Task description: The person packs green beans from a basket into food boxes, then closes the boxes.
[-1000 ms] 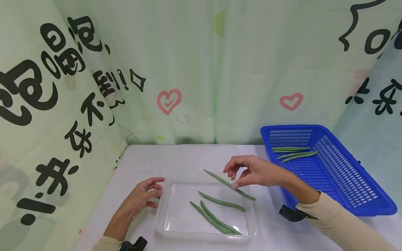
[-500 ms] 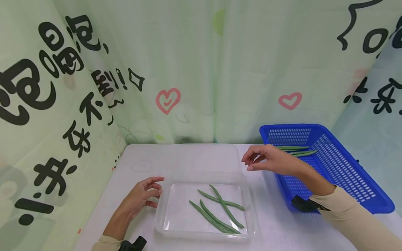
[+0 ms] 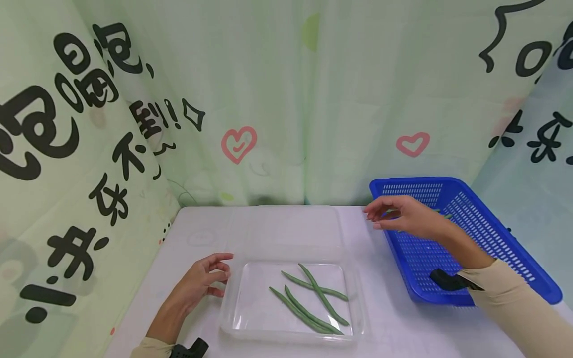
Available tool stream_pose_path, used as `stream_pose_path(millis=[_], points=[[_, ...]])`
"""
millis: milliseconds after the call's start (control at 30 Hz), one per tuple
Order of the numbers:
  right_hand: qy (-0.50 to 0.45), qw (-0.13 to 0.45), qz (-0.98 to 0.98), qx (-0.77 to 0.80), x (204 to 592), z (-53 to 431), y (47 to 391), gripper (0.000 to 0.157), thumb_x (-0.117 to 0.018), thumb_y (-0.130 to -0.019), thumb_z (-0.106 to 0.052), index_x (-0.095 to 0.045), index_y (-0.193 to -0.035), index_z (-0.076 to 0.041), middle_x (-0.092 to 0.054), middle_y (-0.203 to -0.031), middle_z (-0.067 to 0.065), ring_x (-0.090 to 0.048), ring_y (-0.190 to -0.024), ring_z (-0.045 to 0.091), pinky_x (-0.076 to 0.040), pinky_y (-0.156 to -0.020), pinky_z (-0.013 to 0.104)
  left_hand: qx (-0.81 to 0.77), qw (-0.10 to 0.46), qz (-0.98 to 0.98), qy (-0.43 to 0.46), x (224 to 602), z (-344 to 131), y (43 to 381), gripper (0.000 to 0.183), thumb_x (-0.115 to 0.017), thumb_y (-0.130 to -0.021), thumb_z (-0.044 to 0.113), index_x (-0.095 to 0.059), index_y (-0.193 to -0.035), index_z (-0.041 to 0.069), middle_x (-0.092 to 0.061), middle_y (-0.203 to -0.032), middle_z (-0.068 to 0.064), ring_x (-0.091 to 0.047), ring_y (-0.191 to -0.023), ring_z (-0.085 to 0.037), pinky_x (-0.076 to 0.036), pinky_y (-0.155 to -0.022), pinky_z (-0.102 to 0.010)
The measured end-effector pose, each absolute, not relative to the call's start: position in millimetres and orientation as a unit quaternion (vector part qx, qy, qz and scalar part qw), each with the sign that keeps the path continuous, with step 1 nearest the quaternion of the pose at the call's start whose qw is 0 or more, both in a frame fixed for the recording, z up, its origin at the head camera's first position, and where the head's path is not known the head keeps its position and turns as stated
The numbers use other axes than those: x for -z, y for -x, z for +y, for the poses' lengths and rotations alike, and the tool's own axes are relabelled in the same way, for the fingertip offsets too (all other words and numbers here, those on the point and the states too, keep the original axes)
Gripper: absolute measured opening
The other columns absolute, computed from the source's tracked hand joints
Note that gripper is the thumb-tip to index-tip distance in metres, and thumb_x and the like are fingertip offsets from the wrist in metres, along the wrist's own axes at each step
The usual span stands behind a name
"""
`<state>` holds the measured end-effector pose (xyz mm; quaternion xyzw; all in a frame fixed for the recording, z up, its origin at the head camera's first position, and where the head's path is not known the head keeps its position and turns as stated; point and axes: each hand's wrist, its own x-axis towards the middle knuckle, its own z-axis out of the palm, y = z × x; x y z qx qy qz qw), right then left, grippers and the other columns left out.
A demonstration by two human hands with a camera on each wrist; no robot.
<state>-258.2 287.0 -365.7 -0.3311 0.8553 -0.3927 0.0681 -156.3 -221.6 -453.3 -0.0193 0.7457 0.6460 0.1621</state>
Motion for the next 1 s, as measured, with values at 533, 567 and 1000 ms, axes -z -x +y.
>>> stream_pose_path(millis=[533, 567, 1000], points=[[0.302, 0.087, 0.855, 0.413, 377.9, 330.5, 277.6, 0.031, -0.073, -0.093, -0.01, -0.067, -0.122, 0.0, -0.069, -0.117, 0.019, -0.068, -0.108, 0.024, -0.057, -0.084, 0.022, -0.65, 0.164, 0.742, 0.019, 453.5, -221.8, 156.6, 0.054, -0.064, -0.096, 0.005, -0.045, -0.147, -0.002, -0.058, -0.102, -0.003, -0.064, -0.087, -0.023, -0.058, -0.063, -0.031], [0.304, 0.084, 0.854, 0.414, 379.2, 333.3, 279.4, 0.031, -0.073, -0.093, -0.009, -0.067, -0.122, 0.001, -0.069, -0.117, 0.02, -0.069, -0.107, 0.021, -0.057, -0.084, 0.022, -0.65, 0.164, 0.742, 0.018, 453.6, -221.8, 156.7, 0.054, -0.064, -0.096, 0.005, -0.045, -0.147, -0.002, -0.058, -0.102, -0.003, -0.064, -0.087, -0.023, -0.058, -0.063, -0.031], [0.285, 0.065, 0.872, 0.393, 397.0, 362.5, 302.2, 0.032, -0.073, -0.093, -0.011, -0.068, -0.122, 0.002, -0.071, -0.114, 0.009, -0.068, -0.103, 0.007, -0.056, -0.084, 0.018, -0.649, 0.162, 0.743, 0.024, 452.8, -220.6, 156.2, 0.056, -0.065, -0.094, 0.004, -0.046, -0.146, -0.003, -0.058, -0.102, -0.003, -0.063, -0.088, -0.023, -0.058, -0.062, -0.03]])
